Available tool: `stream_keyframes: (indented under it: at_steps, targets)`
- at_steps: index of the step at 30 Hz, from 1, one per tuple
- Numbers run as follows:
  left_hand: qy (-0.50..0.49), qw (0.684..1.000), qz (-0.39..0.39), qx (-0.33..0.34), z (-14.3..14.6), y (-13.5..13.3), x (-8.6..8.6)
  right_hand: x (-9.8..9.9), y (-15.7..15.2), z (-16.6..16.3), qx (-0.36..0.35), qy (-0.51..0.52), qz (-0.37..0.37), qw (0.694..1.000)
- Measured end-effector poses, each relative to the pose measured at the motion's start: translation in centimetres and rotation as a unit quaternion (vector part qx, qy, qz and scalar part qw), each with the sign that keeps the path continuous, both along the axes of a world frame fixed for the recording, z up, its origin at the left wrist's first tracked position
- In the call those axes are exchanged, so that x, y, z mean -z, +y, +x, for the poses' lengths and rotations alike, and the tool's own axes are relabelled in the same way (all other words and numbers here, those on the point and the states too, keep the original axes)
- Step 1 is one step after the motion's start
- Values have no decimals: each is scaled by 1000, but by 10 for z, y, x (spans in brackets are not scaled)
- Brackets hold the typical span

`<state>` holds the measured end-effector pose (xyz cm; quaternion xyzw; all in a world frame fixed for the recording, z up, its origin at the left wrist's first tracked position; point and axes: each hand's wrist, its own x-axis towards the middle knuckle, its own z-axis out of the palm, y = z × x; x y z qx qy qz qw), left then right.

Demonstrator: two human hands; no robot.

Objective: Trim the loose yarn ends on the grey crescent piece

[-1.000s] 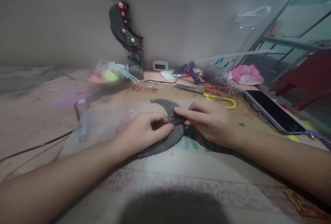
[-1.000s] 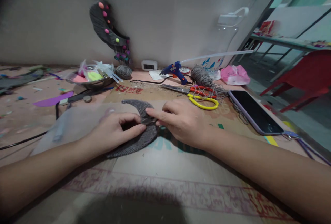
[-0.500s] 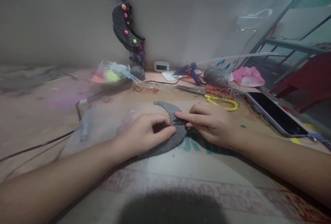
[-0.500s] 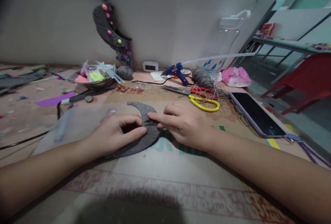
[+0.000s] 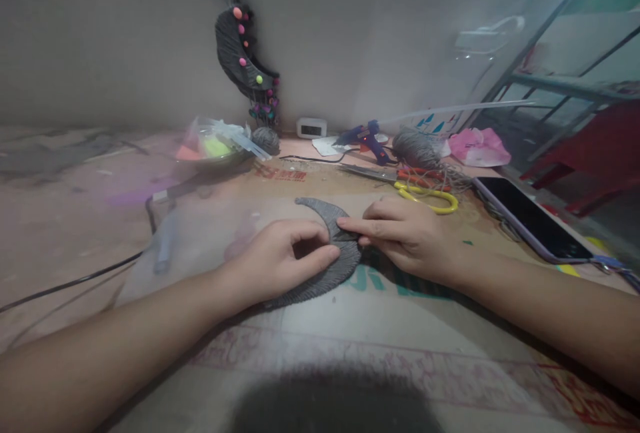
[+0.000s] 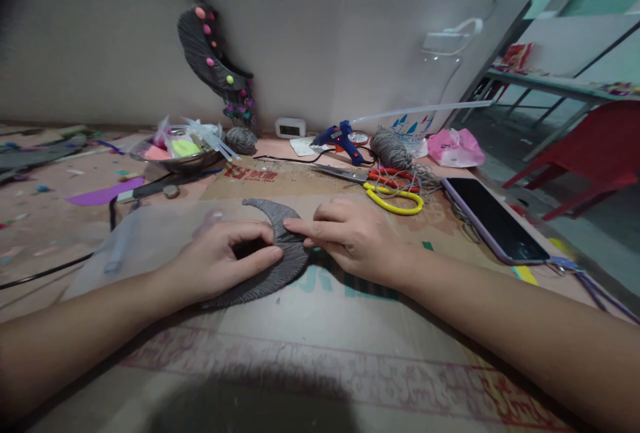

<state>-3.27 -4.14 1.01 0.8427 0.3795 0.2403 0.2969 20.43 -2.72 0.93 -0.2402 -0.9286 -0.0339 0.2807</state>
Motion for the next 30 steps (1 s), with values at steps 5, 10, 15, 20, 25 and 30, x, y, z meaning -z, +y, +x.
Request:
stream_keyframes:
  at_steps: [5, 10, 15, 20, 25, 30]
  targets:
    - [-6, 1000, -3, 1, 0, 0, 0, 0, 0, 0, -4, 3, 7, 1000]
    - [-12, 1000, -7, 1, 0, 0, 0, 2, 1, 2, -7, 4, 2, 1000]
    - [-13, 1000, -11, -3, 0, 1, 0, 2, 1, 1, -9, 2, 6, 1000]
    - [-14, 1000, -23, 3, 0, 1, 1, 1, 0, 1, -1, 1, 15, 1000]
    - [-13, 999, -36, -8, 1, 0, 0, 2, -1, 2, -2, 0, 5, 1000]
    - [-13, 999, -36, -12, 1, 0, 0, 1, -2, 0, 10, -9, 27, 1000]
